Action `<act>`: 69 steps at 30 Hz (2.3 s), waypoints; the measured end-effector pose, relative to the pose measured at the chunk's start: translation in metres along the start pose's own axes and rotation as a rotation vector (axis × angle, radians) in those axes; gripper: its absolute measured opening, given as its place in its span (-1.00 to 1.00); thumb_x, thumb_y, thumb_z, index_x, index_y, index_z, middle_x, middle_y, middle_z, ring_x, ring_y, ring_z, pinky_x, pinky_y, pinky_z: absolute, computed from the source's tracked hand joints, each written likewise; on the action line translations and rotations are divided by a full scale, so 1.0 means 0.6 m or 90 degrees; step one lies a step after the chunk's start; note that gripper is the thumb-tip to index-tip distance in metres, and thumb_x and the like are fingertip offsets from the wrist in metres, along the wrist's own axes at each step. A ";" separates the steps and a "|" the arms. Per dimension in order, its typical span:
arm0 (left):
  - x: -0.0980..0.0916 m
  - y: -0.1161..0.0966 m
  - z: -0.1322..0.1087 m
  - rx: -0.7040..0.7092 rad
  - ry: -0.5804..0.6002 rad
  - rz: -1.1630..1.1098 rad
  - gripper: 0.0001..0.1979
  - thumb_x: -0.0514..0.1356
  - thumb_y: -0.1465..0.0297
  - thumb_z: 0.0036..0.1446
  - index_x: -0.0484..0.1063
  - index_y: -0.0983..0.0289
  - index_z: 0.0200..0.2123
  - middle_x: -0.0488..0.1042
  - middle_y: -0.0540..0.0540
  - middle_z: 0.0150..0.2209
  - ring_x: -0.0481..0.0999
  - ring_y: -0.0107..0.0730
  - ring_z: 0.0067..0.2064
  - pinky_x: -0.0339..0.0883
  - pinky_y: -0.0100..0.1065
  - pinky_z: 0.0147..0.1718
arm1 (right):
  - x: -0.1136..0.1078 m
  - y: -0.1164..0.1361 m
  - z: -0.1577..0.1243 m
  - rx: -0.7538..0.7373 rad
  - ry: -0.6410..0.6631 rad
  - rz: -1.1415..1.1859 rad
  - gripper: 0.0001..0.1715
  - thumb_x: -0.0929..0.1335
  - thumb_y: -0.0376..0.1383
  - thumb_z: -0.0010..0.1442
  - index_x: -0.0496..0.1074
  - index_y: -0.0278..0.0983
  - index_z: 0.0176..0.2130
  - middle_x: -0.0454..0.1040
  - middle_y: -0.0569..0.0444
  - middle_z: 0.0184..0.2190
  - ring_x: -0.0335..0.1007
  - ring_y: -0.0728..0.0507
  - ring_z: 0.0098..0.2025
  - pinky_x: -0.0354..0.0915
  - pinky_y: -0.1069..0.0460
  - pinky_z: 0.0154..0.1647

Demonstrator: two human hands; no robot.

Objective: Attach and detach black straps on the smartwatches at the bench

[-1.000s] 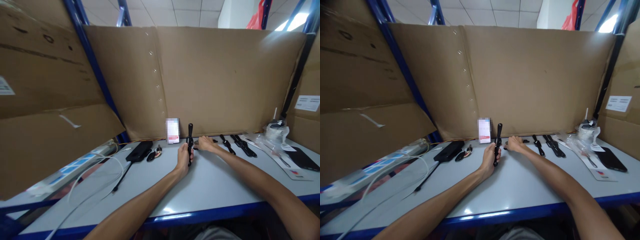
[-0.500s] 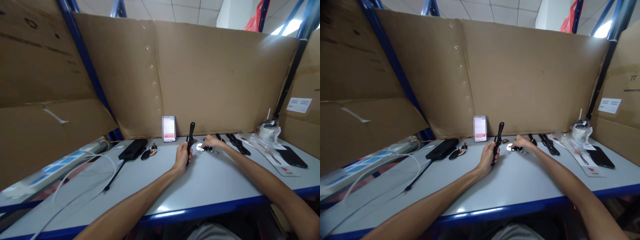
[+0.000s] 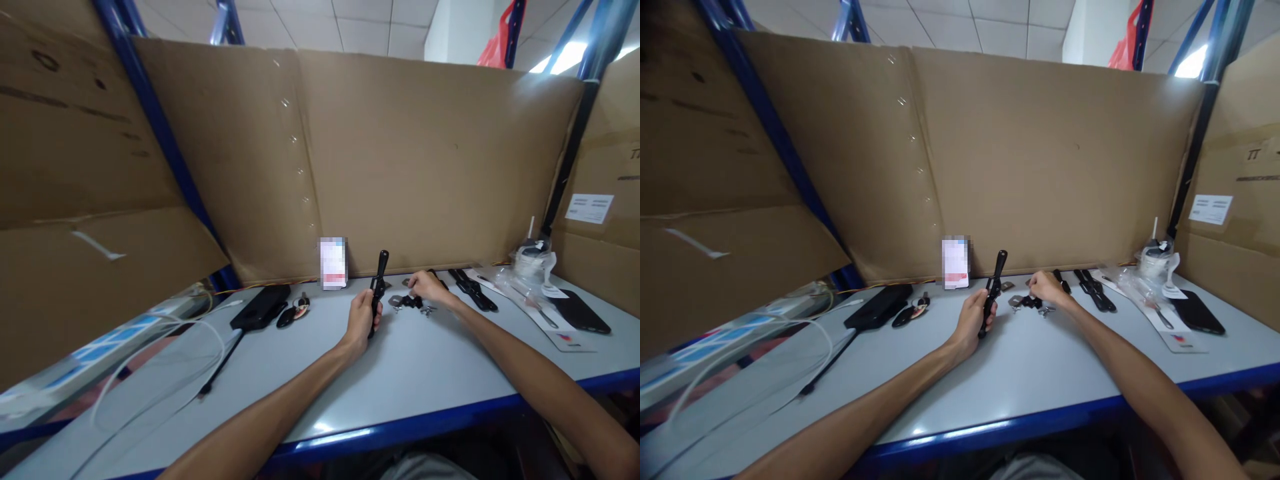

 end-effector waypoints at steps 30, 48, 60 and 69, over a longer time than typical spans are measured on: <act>-0.001 0.001 0.003 0.009 0.001 0.014 -0.67 0.13 0.09 0.21 0.22 0.21 -0.43 0.29 -0.11 -0.60 0.17 -0.59 -0.69 -0.03 -0.53 -0.75 | -0.004 0.028 0.008 0.045 0.070 0.244 -0.65 0.49 -0.25 0.07 0.22 -0.23 -0.39 0.44 0.17 -0.55 0.35 0.01 -0.61 0.24 0.14 -0.59; 0.026 0.007 -0.011 0.011 0.093 0.099 -0.57 0.23 -0.03 0.07 0.27 0.22 -0.39 0.29 -0.11 -0.60 0.16 -0.60 -0.71 -0.03 -0.51 -0.77 | 0.028 0.079 -0.099 0.018 0.142 0.608 -0.79 0.49 -0.41 -0.12 0.40 -0.31 -0.43 0.42 0.15 -0.63 0.40 -0.02 -0.55 0.44 0.08 -0.46; 0.024 -0.001 -0.012 0.071 0.085 0.125 -0.69 0.29 0.18 0.09 0.24 0.22 -0.43 0.25 -0.15 -0.66 0.11 -0.62 -0.72 -0.06 -0.51 -0.73 | 0.043 0.078 -0.108 -0.002 0.164 0.533 -0.74 0.48 -0.23 0.09 0.37 -0.29 -0.44 0.46 0.12 -0.58 0.36 0.01 -0.57 0.28 0.15 -0.63; 0.023 0.004 -0.011 0.034 0.085 0.080 -0.62 0.32 0.07 0.02 0.30 0.24 -0.41 0.28 -0.12 -0.62 0.15 -0.60 -0.69 -0.05 -0.52 -0.75 | 0.052 0.074 -0.110 0.060 0.155 0.540 -0.77 0.38 -0.33 0.22 0.27 -0.26 -0.44 0.46 0.13 -0.63 0.31 0.00 -0.67 0.28 0.11 -0.64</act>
Point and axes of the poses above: each hand's wrist, its own z-axis towards the middle knuckle, its own x-axis out of the palm, y = z × x, the point moved 9 cm from there along z, towards the middle knuckle
